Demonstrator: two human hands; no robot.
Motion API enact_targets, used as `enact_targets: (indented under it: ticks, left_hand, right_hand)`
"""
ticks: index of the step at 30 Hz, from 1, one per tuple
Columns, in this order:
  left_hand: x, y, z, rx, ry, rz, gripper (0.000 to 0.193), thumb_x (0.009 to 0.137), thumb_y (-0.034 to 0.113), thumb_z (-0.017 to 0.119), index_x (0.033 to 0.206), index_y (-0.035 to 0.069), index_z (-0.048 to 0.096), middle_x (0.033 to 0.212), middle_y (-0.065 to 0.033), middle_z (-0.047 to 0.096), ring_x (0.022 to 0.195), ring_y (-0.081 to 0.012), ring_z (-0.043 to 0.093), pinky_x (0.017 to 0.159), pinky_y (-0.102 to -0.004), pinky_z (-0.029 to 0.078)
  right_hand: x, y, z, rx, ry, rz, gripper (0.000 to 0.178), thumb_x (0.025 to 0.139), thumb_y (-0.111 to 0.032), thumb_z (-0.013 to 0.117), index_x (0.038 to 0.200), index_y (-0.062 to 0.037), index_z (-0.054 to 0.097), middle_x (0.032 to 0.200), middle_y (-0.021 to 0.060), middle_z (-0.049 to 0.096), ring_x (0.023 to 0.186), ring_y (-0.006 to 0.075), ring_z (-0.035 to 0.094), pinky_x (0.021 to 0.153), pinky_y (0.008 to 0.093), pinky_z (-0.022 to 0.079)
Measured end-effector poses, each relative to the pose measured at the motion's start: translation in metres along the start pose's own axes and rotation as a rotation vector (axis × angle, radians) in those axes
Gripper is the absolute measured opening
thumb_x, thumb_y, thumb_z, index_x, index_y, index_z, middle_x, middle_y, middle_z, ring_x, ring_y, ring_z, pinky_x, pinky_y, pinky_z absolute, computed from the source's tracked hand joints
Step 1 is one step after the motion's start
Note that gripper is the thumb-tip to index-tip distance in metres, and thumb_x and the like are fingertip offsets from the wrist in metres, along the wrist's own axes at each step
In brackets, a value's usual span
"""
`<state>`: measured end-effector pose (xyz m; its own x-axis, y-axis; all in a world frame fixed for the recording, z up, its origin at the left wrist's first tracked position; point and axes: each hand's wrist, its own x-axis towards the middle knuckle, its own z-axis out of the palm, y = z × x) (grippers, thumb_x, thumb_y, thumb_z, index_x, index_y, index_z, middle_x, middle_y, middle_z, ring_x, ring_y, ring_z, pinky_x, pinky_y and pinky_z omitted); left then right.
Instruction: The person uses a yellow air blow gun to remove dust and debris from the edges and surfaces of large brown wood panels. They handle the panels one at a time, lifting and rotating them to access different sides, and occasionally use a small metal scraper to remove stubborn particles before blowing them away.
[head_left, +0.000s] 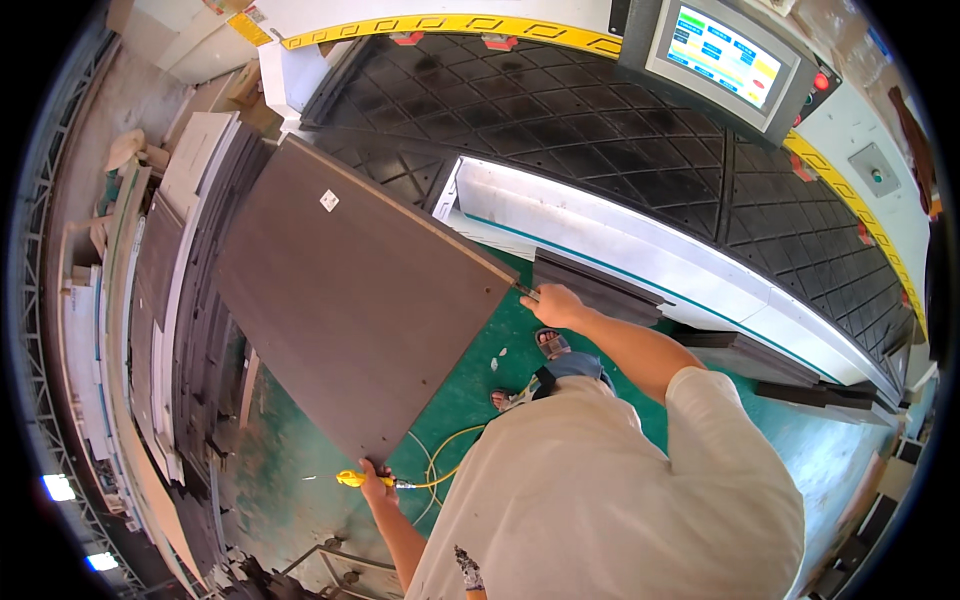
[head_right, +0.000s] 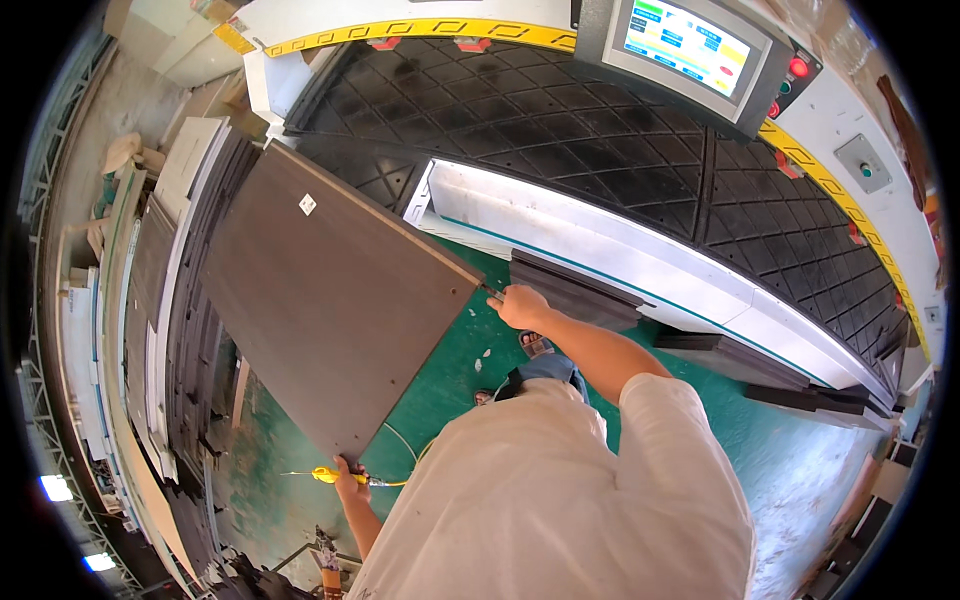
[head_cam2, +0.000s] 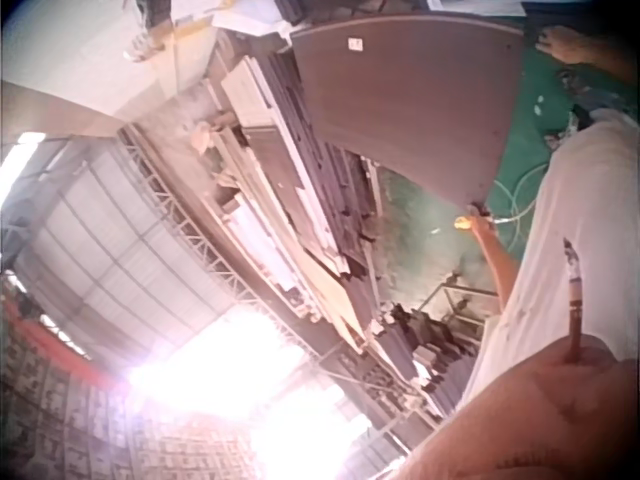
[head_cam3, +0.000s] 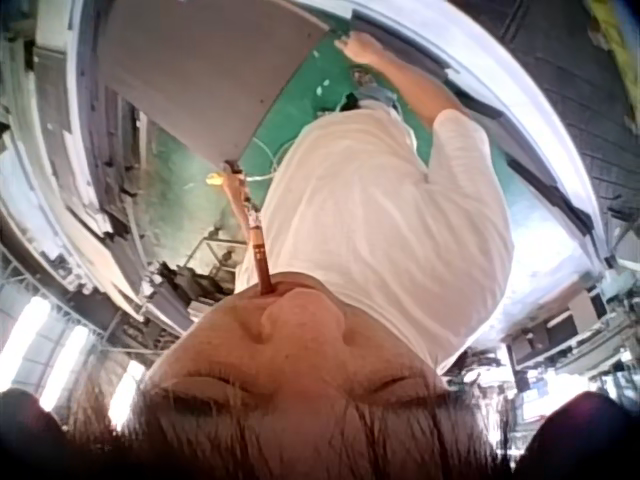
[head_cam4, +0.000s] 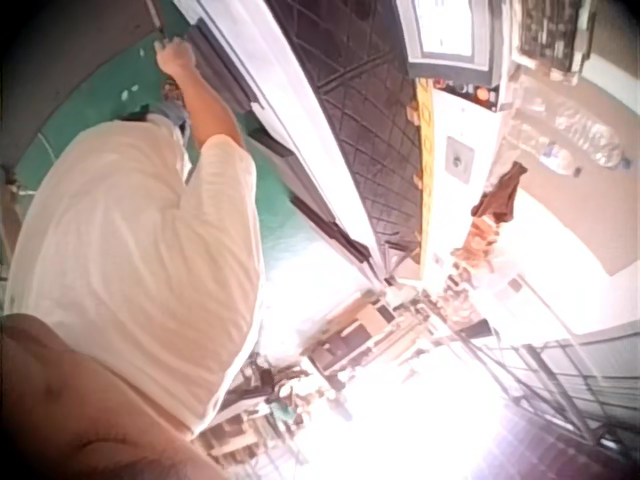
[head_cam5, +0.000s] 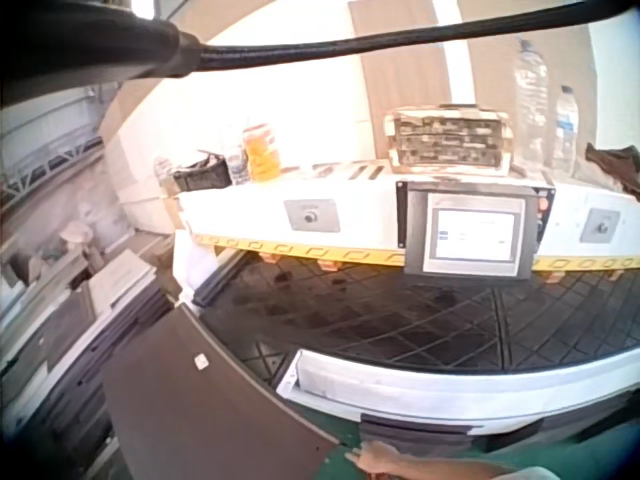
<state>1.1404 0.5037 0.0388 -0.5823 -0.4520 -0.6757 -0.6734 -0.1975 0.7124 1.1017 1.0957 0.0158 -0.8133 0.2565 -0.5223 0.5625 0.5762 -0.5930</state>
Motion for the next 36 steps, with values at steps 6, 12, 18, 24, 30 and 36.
enact_targets:
  ticks: [6,12,18,24,30,36]
  left_hand:
    - [0.001,-0.003,-0.002,-0.012,0.0,0.003,0.043,0.098,0.051,0.067,0.106,0.01,0.059,0.073,-0.0012,0.056,0.064,-0.0158,0.059,0.053,-0.0295,0.046]
    - [-0.004,0.003,0.007,0.029,0.009,0.01,0.044,0.096,0.055,0.068,0.096,0.011,0.059,0.072,-0.0002,0.056,0.064,-0.0162,0.056,0.055,-0.0303,0.045]
    - [0.005,-0.002,-0.005,-0.001,-0.016,-0.006,0.047,0.098,0.052,0.067,0.115,0.009,0.061,0.074,-0.0015,0.057,0.064,-0.0159,0.059,0.053,-0.0294,0.047]
    - [0.003,-0.004,-0.002,0.006,0.014,-0.007,0.046,0.098,0.052,0.067,0.115,0.009,0.061,0.073,-0.0021,0.057,0.064,-0.0155,0.059,0.053,-0.0294,0.047]
    - [-0.001,0.0,0.005,-0.001,-0.001,0.031,0.046,0.099,0.051,0.067,0.114,0.007,0.061,0.073,-0.0021,0.056,0.064,-0.0161,0.059,0.053,-0.0297,0.046]
    - [-0.005,-0.001,0.009,-0.014,0.026,0.037,0.041,0.099,0.049,0.067,0.106,0.009,0.059,0.072,-0.0016,0.055,0.063,-0.0166,0.058,0.053,-0.0305,0.045]
  right_hand:
    - [-0.013,-0.006,-0.001,-0.09,-0.002,0.049,0.052,0.1,-0.05,0.056,0.106,-0.0008,0.072,0.103,0.0249,0.073,0.099,0.0433,0.07,0.086,0.0554,0.055]
    - [0.011,0.02,0.022,-0.052,0.018,-0.038,0.042,0.101,-0.041,0.054,0.113,-0.0029,0.068,0.106,0.0251,0.072,0.101,0.0458,0.067,0.086,0.0563,0.053]
    - [0.015,0.005,0.02,-0.049,-0.014,-0.089,0.046,0.102,-0.041,0.053,0.109,0.0017,0.068,0.104,0.0252,0.072,0.099,0.0459,0.068,0.086,0.0563,0.054]
    - [0.008,-0.007,0.012,-0.102,-0.051,-0.072,0.047,0.102,-0.039,0.055,0.099,0.0057,0.069,0.099,0.0276,0.071,0.096,0.0472,0.068,0.083,0.0567,0.054]
    - [0.009,0.008,0.013,-0.112,0.052,-0.161,0.046,0.101,-0.04,0.057,0.106,0.0047,0.066,0.099,0.0286,0.071,0.095,0.0474,0.068,0.083,0.0563,0.054]
    - [-0.006,-0.007,0.001,-0.183,0.056,-0.089,0.047,0.099,-0.043,0.06,0.106,0.0033,0.064,0.097,0.0274,0.071,0.094,0.0464,0.069,0.082,0.0551,0.055]
